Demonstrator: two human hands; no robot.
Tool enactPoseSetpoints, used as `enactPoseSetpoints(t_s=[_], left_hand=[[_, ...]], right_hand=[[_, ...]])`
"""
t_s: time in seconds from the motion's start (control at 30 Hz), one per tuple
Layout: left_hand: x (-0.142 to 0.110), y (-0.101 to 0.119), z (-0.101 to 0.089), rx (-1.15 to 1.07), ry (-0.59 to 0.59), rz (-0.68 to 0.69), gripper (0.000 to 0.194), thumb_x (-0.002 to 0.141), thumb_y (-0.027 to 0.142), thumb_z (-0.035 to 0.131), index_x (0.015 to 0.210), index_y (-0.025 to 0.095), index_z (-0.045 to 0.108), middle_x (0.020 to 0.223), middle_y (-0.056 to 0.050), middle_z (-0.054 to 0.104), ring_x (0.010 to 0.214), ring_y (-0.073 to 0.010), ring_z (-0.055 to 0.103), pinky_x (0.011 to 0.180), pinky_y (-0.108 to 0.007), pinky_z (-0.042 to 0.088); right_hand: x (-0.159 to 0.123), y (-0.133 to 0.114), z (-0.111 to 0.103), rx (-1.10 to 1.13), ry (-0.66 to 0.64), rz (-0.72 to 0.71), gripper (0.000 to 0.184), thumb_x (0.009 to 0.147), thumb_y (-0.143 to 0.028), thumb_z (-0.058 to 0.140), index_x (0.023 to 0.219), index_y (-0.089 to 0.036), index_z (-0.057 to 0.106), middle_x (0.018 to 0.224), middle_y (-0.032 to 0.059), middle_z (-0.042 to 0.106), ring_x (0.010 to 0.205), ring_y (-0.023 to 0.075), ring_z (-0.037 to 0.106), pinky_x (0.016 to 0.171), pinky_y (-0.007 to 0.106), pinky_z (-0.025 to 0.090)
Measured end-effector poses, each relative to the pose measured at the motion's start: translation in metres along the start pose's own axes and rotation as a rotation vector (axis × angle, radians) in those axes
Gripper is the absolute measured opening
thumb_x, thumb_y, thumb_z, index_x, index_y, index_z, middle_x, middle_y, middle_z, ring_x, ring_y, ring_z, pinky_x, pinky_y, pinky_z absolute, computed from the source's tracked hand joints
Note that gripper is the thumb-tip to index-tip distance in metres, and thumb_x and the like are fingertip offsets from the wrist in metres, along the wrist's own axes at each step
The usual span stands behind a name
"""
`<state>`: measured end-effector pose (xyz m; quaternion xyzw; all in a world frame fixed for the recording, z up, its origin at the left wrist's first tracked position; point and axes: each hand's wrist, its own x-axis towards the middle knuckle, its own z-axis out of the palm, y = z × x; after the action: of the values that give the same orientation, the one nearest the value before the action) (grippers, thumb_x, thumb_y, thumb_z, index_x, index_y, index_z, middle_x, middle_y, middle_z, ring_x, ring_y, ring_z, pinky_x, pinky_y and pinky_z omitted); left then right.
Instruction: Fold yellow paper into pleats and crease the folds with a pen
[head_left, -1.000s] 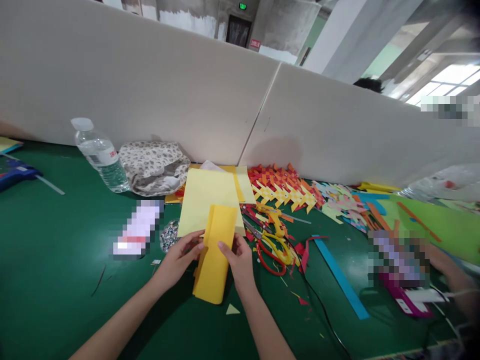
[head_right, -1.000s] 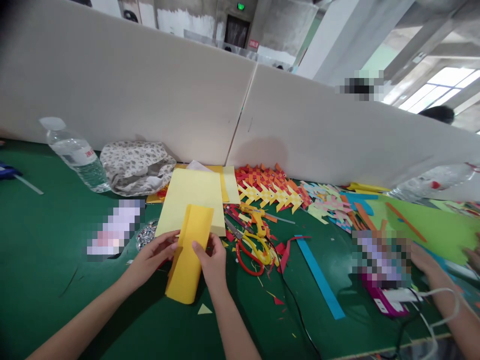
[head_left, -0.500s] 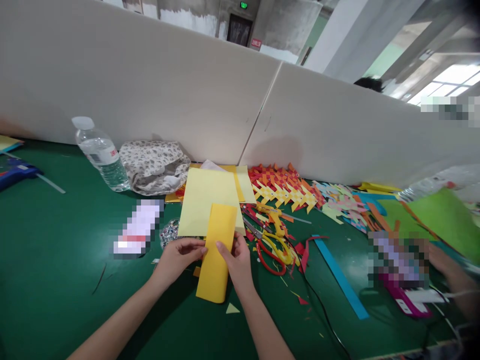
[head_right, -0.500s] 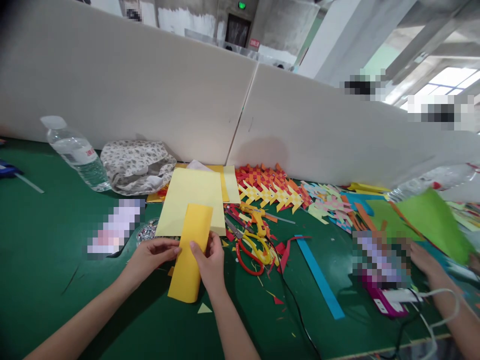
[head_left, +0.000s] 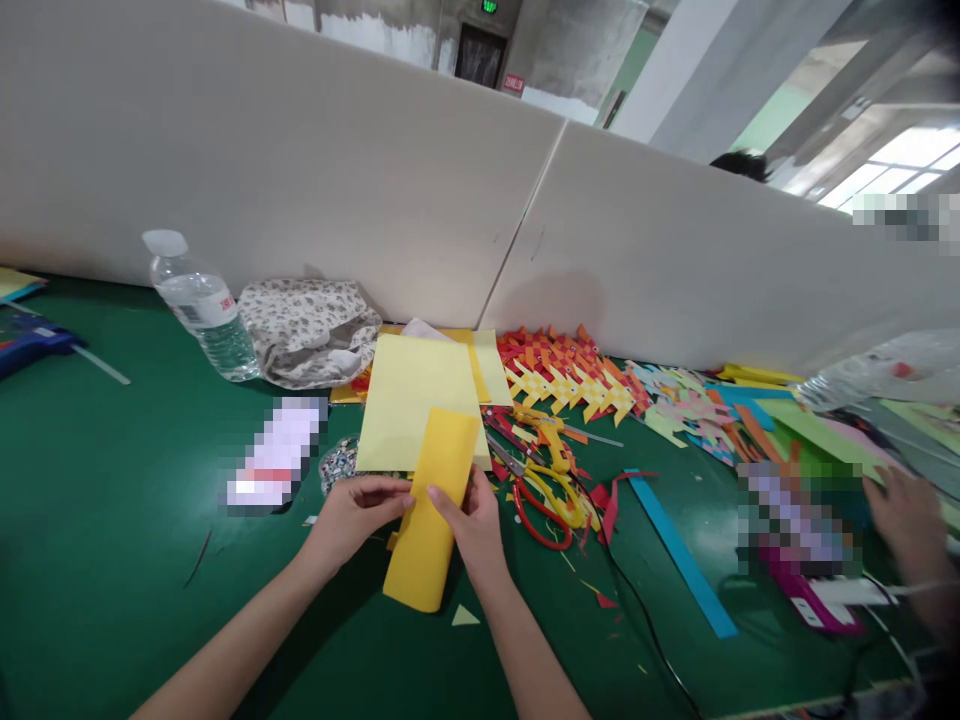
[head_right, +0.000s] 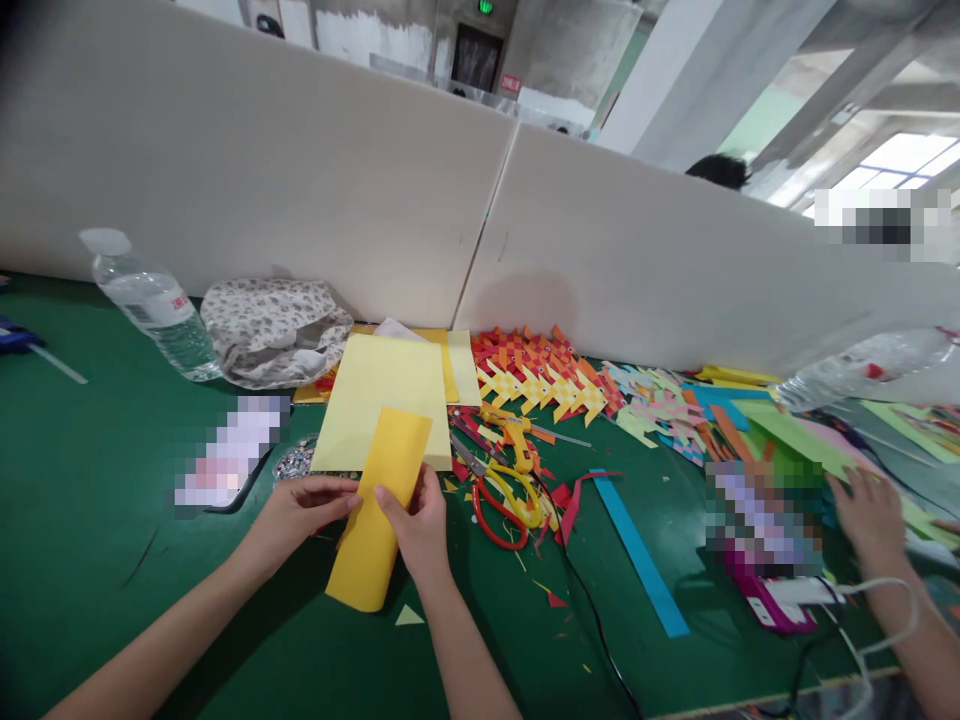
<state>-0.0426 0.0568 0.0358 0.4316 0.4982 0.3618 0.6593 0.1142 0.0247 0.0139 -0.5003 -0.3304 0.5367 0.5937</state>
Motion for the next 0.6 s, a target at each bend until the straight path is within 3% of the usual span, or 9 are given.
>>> enactPoseSetpoints(t_s=[0.27,0.6], left_hand=[[0.0015,-0.0028,-0.0012,0.004,-0.017,0.009,0.034,0.052,0.038,0.083,0.078,0.016,0.075,0.078,-0.006,0.076,0.076,-0.0239,0.071,0.068,-0.031,0.059],[0.0028,-0.0060,-0.0023,-0.003,-0.030,-0.006,0.035,0.053,0.038,0.083,0.079,0.016,0.075,0.078,-0.006,0.076,0.075,-0.0225,0.071,0.069,-0.030,0.059]], right_hand=[[-0.0001,-0.0035,0.0018,0.006,0.020,0.027,0.040,0.067,-0.030,0.077,0.099,-0.019,0.055,0.097,0.0064,0.071,0.085,0.0239,0.068,0.072,0.034,0.056],[-0.0010,-0.0029,0.0012,0.007,0.011,0.026,0.042,0.067,-0.029,0.077,0.102,-0.020,0.054,0.098,0.0065,0.070,0.086,0.0242,0.068,0.073,0.035,0.056]])
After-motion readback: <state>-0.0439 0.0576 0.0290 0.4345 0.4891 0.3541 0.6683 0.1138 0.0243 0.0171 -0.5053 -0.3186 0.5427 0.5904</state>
